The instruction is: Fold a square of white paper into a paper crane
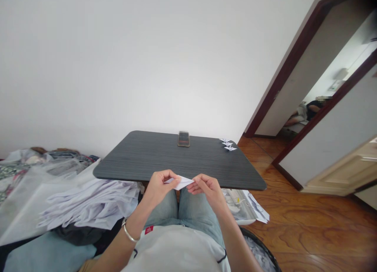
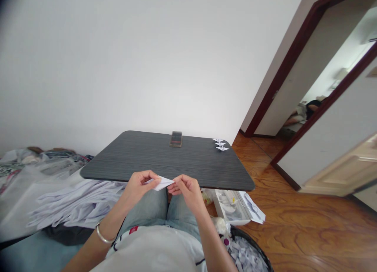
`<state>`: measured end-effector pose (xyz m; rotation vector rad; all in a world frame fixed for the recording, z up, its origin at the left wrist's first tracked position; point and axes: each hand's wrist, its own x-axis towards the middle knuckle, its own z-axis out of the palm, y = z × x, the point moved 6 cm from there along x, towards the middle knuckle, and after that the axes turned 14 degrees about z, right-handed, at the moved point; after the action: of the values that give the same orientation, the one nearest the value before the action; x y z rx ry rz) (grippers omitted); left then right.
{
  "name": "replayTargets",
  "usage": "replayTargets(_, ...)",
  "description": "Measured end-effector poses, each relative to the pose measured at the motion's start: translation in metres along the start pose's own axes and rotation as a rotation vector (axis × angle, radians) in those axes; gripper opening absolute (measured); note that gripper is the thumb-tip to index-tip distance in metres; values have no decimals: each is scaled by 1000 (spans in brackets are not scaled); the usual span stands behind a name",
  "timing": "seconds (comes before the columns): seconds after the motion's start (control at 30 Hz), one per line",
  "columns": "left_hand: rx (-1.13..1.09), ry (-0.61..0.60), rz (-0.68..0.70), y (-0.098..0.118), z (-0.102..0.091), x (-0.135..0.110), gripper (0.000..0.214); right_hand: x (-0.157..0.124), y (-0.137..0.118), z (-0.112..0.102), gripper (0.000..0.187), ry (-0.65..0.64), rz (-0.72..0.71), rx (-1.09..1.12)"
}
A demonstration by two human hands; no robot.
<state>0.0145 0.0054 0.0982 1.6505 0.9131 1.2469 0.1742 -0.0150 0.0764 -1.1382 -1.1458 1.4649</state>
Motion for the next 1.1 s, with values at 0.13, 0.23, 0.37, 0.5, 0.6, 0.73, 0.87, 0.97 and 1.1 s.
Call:
replayTargets(0.13, 5, -7, 8, 2, 1, -1, 15, -3, -2, 2, 20, 2, -50, 6)
replayTargets(0.23, 7, -12, 18, 4, 1, -2, 15, -8, -8, 3, 15, 27, -127, 4)
replayTargets(0.37, 60, -15, 51, 8, 1, -3, 15, -11, -12, 5, 11, 32, -146, -67)
replayTargets(0.5, 139, -21, 93, 14, 1, -4, 14, -9, -8, 3, 13, 64, -102, -41)
replayTargets(0.6, 200, -18, 122, 17, 0, -4, 15, -7, -5, 1, 14, 97, -62, -3)
replayTargets(0.73, 241, -23, 138, 19, 0, -4, 16, -4, -3, 0, 15, 118, -44, 30)
replayTargets(0.87, 240, -26, 133, 19, 0, -3, 15, -2, -1, 0, 16, 97, -39, 57)
replayTargets(0.97, 226, -31, 131, 20, 1, -3, 15, -1, 0, 0, 17, 69, -30, 45)
replayTargets(1.1, 238, -45, 136, 19, 2, -3, 16, 0, 0, 0, 18, 59, -24, 34)
